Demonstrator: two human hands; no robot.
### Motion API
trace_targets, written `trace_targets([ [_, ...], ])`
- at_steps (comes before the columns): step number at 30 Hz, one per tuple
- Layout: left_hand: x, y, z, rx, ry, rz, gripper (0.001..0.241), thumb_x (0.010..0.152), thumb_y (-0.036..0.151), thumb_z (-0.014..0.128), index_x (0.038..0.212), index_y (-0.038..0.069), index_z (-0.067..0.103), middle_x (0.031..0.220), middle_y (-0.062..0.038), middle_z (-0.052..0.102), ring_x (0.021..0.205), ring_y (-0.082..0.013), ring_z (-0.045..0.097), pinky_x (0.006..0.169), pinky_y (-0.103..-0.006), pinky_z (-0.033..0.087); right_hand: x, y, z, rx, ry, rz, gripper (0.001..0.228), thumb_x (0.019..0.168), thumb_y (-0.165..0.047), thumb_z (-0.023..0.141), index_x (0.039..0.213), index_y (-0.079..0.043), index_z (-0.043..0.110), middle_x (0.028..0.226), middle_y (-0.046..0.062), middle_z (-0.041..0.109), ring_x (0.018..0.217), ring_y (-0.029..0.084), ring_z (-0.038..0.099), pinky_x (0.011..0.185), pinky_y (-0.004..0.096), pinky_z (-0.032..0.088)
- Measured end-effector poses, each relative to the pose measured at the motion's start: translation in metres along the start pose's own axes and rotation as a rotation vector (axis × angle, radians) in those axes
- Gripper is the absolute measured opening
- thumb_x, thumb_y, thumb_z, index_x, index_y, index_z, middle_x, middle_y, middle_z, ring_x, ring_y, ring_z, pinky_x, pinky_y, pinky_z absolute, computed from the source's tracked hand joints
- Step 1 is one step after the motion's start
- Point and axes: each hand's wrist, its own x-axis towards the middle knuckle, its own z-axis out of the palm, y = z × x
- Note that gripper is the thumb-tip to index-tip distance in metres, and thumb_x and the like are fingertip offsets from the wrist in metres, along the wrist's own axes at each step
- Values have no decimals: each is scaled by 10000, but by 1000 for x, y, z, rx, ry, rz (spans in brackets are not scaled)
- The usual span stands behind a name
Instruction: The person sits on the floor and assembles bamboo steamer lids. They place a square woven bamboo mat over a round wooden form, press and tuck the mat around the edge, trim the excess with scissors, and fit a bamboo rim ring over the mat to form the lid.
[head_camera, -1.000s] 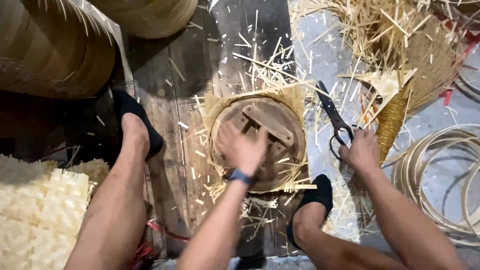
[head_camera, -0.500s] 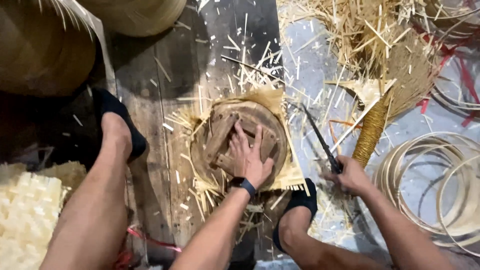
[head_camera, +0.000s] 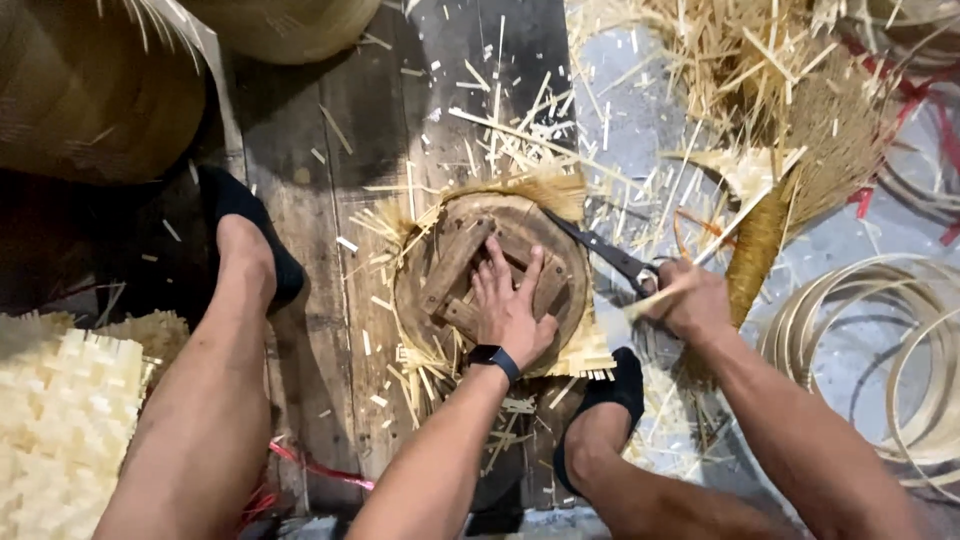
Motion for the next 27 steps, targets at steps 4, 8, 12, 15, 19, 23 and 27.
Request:
trace_targets([
  [4, 1, -1, 0, 12, 9, 24, 1075, 684, 284, 807, 1611, 301, 264, 1658, -315, -103, 1464, -610, 182, 1224, -615, 133, 20, -7, 9, -19, 144, -5, 376, 744, -392, 762, 901, -54, 710, 876, 188, 672, 851, 362, 684, 753, 485, 549],
  [8, -7, -5, -9, 23, -29, 42, 1060, 673, 274, 816, 1602, 305, 305, 1658, -318, -90, 1463, -609, 183, 1223, -611, 147, 30, -37, -15, -97, 314, -62, 287, 756, -318, 749, 861, -54, 706, 890, 167, 652, 893, 328, 661, 823, 446, 550],
  [12, -11, -16, -15, 39, -166, 160, 1042, 649, 268, 833, 1579, 350, 369, 1686, -282, -54, 1479, -577, 191, 1232, -596, 176, 13, 6, -17, -39, -59, 25, 378, 663, -433, 793, 853, -112, 732, 905, 135, 666, 884, 284, 665, 797, 461, 536],
  [15, -15, -19, -17, 56, -206, 246, 1044, 634, 277, 848, 1564, 373, 383, 1690, -261, -33, 1497, -561, 190, 1236, -591, 184, 12, 27, 21, -153, 219, -57, 368, 876, -437, 716, 946, -76, 713, 971, 134, 664, 956, 285, 650, 860, 442, 533],
  [19, -14, -20, -18, 70, -216, 267, 1058, 627, 261, 862, 1555, 370, 366, 1673, -267, -35, 1493, -568, 174, 1227, -597, 178, 29, -36, -20, -193, 335, -74, 544, 666, -535, 790, 895, -53, 688, 943, 149, 647, 883, 298, 621, 812, 431, 539],
  [23, -8, -26, -31, 108, -315, 320, 1093, 609, 206, 870, 1554, 394, 354, 1677, -261, -13, 1482, -550, 194, 1222, -582, 181, 38, -8, -23, -163, 81, -47, 540, 745, -550, 714, 931, -43, 710, 923, 150, 645, 884, 288, 627, 800, 409, 544],
  [27, -11, -32, -40, 195, -458, 409, 1120, 575, 162, 857, 1543, 448, 374, 1701, -205, 46, 1493, -492, 261, 1245, -535, 210, 34, 31, -6, -171, 119, -100, 583, 766, -588, 678, 1042, -76, 714, 974, 135, 624, 977, 277, 611, 818, 425, 513],
])
